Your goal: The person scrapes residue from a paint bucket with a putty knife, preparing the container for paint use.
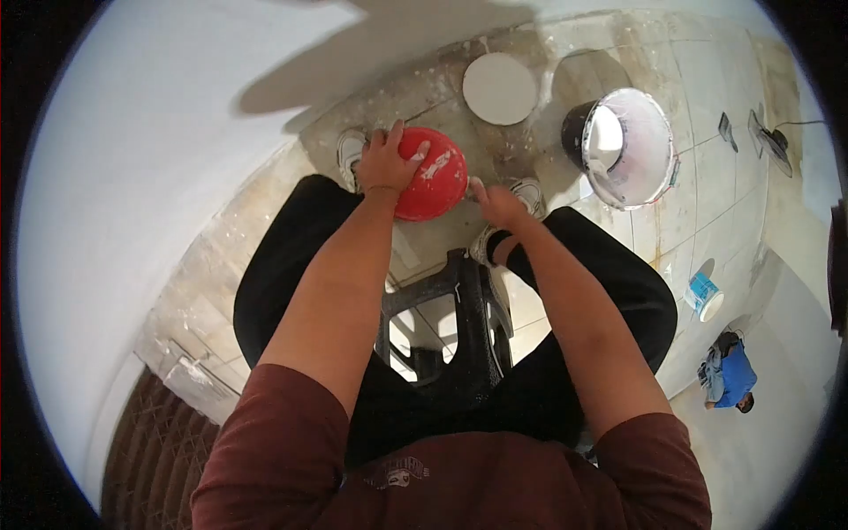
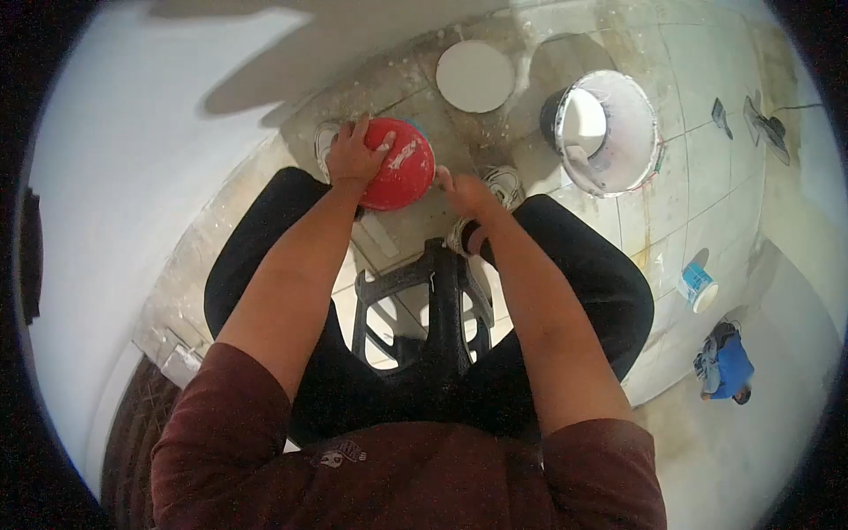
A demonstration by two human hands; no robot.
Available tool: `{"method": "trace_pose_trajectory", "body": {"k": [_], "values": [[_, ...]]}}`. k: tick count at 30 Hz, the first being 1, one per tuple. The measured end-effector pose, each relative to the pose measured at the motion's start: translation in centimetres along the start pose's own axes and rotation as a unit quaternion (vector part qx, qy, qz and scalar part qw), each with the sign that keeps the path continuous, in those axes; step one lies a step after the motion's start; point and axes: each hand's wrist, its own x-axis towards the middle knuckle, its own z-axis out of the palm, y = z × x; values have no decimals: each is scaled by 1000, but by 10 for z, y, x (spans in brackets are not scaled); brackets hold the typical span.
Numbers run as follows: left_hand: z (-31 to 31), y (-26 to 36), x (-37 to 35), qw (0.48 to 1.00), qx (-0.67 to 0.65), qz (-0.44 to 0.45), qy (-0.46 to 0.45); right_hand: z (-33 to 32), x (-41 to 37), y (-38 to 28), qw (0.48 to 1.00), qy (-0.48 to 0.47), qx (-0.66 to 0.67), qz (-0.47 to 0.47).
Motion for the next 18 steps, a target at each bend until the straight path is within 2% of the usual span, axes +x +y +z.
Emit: {"method": "trace_pose_trajectory", "body": {"k": [3,6,9,12,15,16,18], "values": [[7,-4,-6,1000,12,2,12,46,-9,-12,981,130,86,118],[6,-3,-3,1000,24,3,18,47,-8,-13,985,109,67,114],[10,-2,-4,1000,24,-2,5,-15,-6,-21,997,-56,52,32],[5,-2,-4,999,32,10,-24,74,-12,-37,959,192,118,172],[3,-3,-5,999,38,16,-25,64,5,1,946,-1,247,212],[4,-1,-2,999,36,16,-16,39,8,6,952,-32,233,194],[8,-2,-1,999,27,20,-27,-11,18,24,930,-34,312,191]]}}
